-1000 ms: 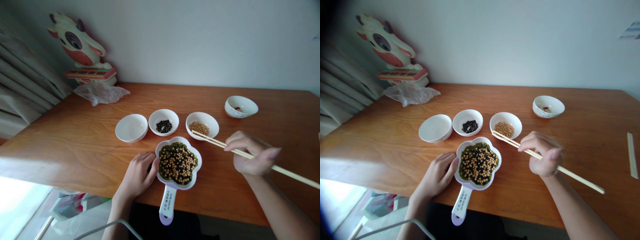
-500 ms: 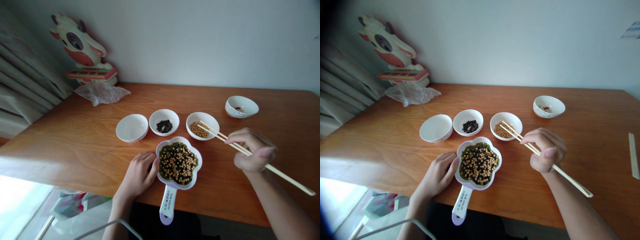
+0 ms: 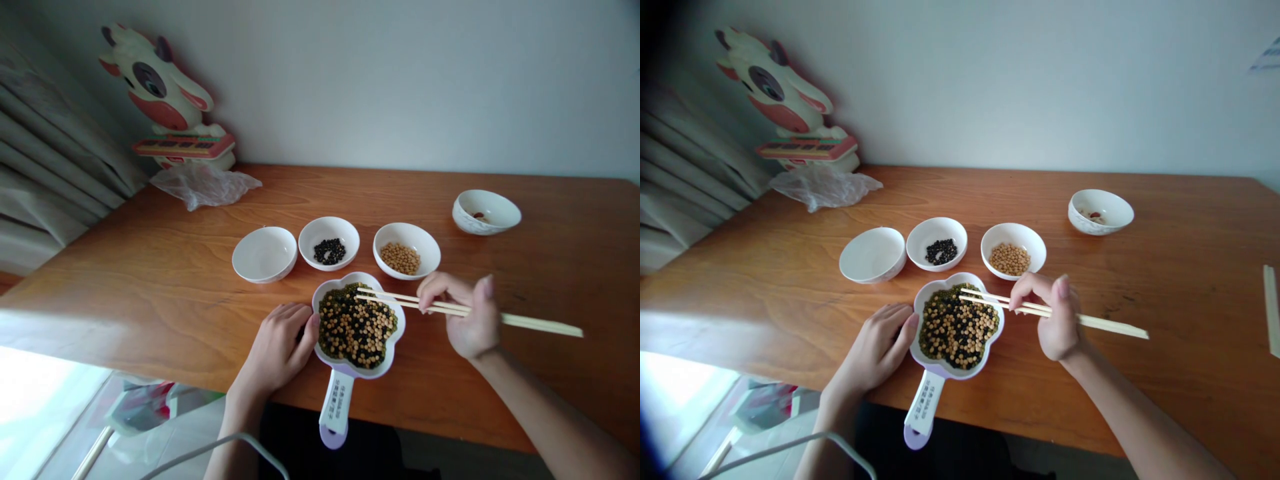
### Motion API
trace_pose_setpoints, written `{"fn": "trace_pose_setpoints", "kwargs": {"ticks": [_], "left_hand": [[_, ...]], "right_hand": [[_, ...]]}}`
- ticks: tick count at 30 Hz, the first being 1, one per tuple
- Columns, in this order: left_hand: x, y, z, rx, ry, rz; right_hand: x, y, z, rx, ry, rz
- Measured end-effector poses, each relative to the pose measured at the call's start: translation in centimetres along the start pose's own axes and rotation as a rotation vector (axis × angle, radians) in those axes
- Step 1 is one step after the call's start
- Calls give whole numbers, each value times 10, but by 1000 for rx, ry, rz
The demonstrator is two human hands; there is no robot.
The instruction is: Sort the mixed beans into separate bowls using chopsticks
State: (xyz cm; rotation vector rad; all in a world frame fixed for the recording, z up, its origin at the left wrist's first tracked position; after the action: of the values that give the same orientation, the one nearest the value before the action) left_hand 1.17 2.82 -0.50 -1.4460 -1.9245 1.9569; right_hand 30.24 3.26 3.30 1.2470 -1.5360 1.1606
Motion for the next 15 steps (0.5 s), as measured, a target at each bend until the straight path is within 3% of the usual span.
{"fn": "trace_pose_setpoints", "kwargs": {"ticks": [6,15], "left_hand": [[0,0,0,9,-3,4],[-1,-1,-1,-2,8,-11]], "right_hand": [[-15,7,3,64,165,-31],[-22,8,6,64,172,2]]}}
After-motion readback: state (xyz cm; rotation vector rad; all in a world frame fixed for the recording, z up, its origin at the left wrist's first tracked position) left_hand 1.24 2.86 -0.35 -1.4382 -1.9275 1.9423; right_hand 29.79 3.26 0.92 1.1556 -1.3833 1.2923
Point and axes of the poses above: each hand's wrist, its own z-axis away from the middle knuckle, its own y-axis out of the palm, x = y × z, the point moved 3 cm from there along -z, towards the middle knuckle, and after that the axes turned 13 degrees about y, right-handed, at the moved point
